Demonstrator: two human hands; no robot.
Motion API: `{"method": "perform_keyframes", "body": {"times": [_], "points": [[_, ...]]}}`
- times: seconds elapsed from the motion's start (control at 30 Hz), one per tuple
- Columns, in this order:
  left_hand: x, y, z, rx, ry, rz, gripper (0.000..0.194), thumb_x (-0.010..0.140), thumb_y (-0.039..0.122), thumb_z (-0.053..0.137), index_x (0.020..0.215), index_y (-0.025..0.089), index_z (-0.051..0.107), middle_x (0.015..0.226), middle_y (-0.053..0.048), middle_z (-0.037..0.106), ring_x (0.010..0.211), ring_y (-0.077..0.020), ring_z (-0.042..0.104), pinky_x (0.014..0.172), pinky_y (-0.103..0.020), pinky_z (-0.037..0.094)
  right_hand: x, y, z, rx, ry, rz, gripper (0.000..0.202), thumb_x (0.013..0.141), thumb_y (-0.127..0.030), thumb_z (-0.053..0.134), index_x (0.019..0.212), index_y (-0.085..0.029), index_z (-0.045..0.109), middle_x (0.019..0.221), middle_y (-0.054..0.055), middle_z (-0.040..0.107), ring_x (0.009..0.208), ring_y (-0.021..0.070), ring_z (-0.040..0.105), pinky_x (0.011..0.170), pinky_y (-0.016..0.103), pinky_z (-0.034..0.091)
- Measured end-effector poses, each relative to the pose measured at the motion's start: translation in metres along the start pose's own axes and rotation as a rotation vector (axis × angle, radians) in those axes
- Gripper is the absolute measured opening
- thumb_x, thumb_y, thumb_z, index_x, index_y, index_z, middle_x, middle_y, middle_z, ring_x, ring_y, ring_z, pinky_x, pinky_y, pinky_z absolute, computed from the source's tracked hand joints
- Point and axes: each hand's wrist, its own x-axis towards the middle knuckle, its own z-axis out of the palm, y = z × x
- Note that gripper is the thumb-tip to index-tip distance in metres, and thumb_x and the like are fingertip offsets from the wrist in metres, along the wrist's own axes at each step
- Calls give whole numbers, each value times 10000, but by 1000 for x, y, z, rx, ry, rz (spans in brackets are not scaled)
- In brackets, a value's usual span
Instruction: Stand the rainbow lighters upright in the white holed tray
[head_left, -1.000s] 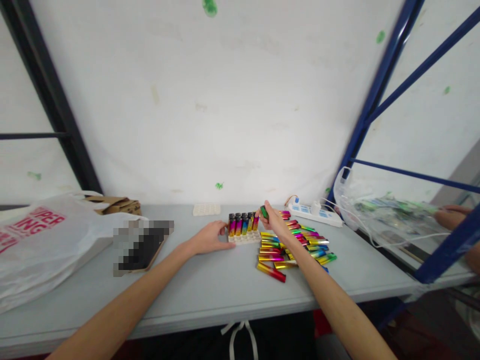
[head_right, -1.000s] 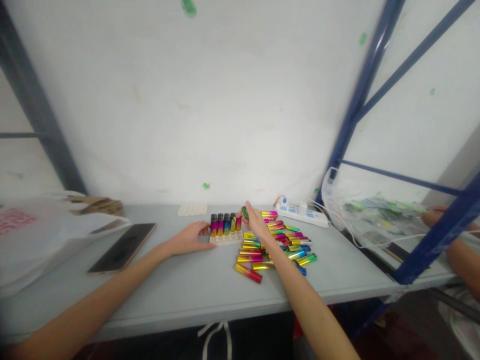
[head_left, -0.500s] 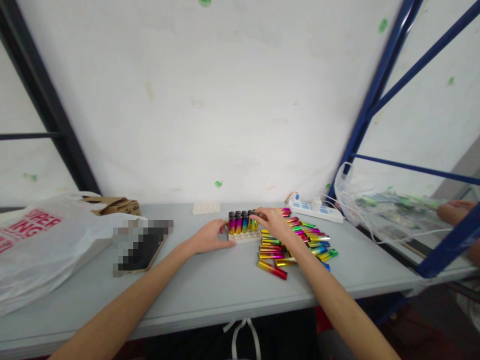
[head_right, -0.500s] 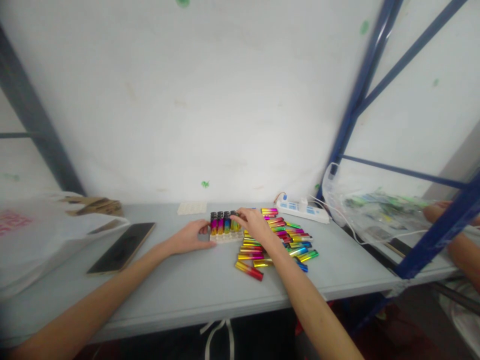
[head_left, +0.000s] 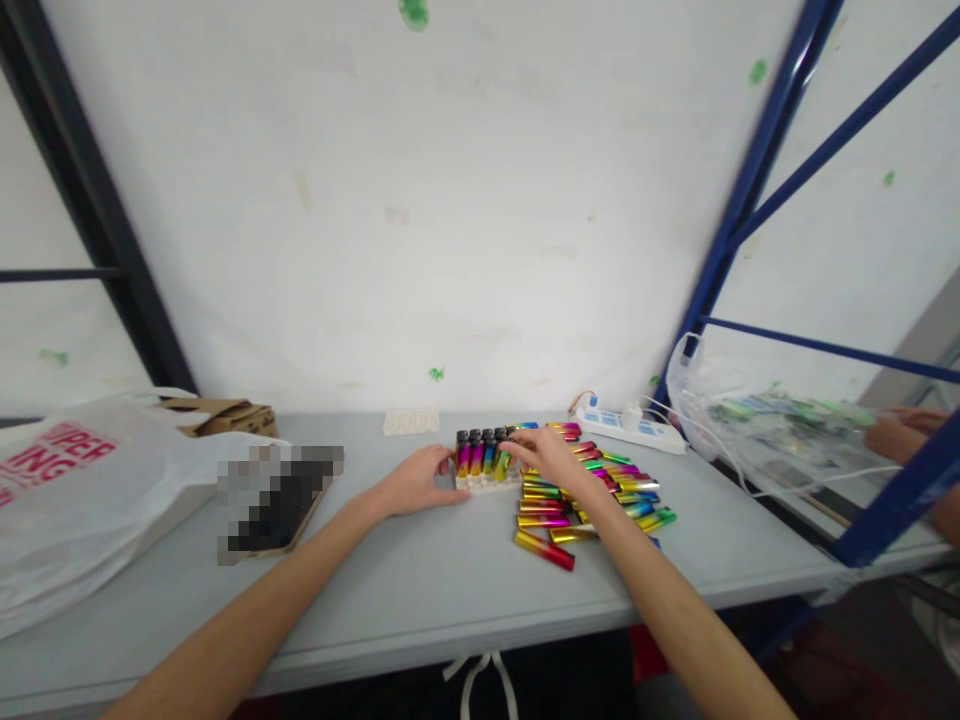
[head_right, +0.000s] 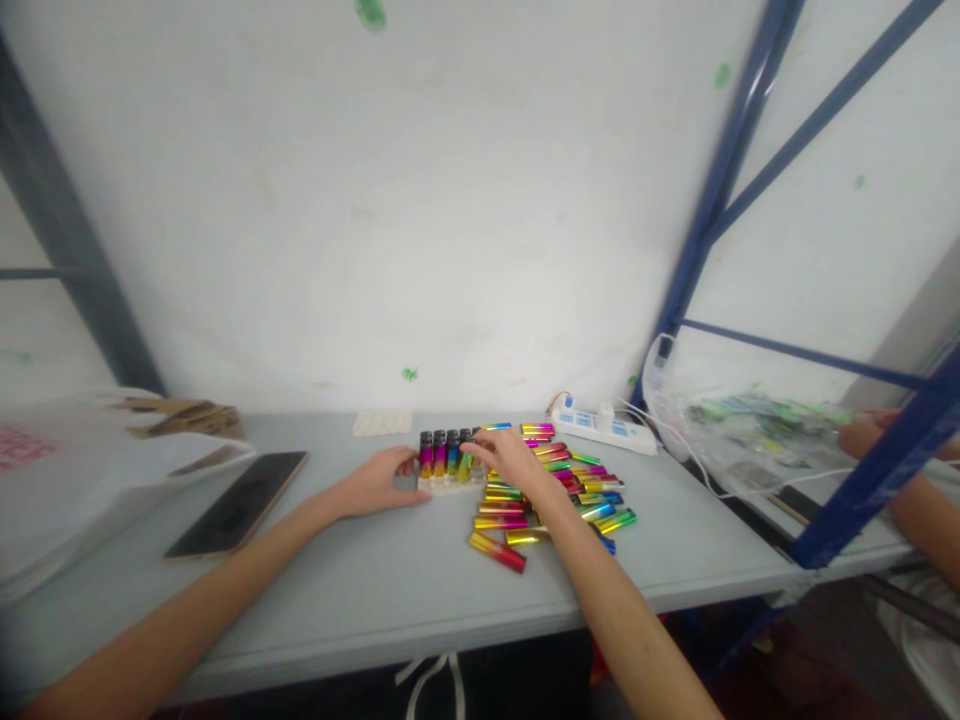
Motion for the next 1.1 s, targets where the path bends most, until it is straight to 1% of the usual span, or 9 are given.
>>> {"method": "perform_keyframes", "body": {"times": [0.23,0.5,0.6,0.77,0.83,0.93,1.0,1.03,1.1], "points": [[0,1,0,0,-8,0,547,703,646,685,958,164,638,888,-58,648,814,-237,592,726,-314,451,2,4,-5,-6,112,7,461,962,-566,524,702,-215,672,524,5,603,493,159,514,564,270,345],[1,-2,1,27,-24,9,554,711,660,677,929,154,622,888,-69,650,806,-248,604,711,-319,449,2,0,1,13,-58,-62,362,963,-528,553,895,-216,722,744,40,707,625,180,602,614,264,385],[1,-2,0,17,-34,10,558,712,652,684,958,155,625,905,-70,651,826,-251,609,725,-320,454,3,0,1,-12,-100,-31,399,994,-514,503,821,-212,697,695,35,692,589,169,588,577,255,351],[1,-3,0,26,-39,9,557,726,661,671,943,151,621,907,-75,647,825,-254,607,726,-327,456,3,0,6,-281,67,90,485,877,-581,660,571,-207,626,508,32,578,511,158,497,558,275,280],[1,-3,0,28,-35,18,561,726,663,667,947,150,624,903,-74,650,822,-253,607,721,-325,455,3,3,4,-258,99,108,535,865,-605,658,521,-198,601,461,17,537,485,145,469,554,277,284],[1,-1,1,54,-9,7,552,703,656,679,926,153,635,880,-69,653,805,-254,606,708,-324,450,6,13,-2,-129,251,145,552,991,-560,465,633,-186,656,493,3,567,506,144,522,577,265,354],[0,1,1,76,7,-18,540,683,635,694,921,153,642,867,-67,655,796,-253,606,707,-324,449,12,26,-6,-128,366,185,495,1040,-464,378,794,-175,697,614,23,654,612,166,613,654,269,430],[0,1,1,85,11,-32,539,677,625,698,929,151,645,865,-66,655,795,-251,607,710,-323,450,17,33,-7,-166,366,189,422,1039,-410,394,896,-164,707,732,49,708,708,181,655,720,281,463],[-1,0,-1,97,9,-48,548,678,619,696,954,148,647,874,-68,657,804,-250,609,722,-322,452,27,48,-6,-291,226,162,284,996,-300,488,1102,-128,688,1052,129,737,973,216,677,891,318,480]]}}
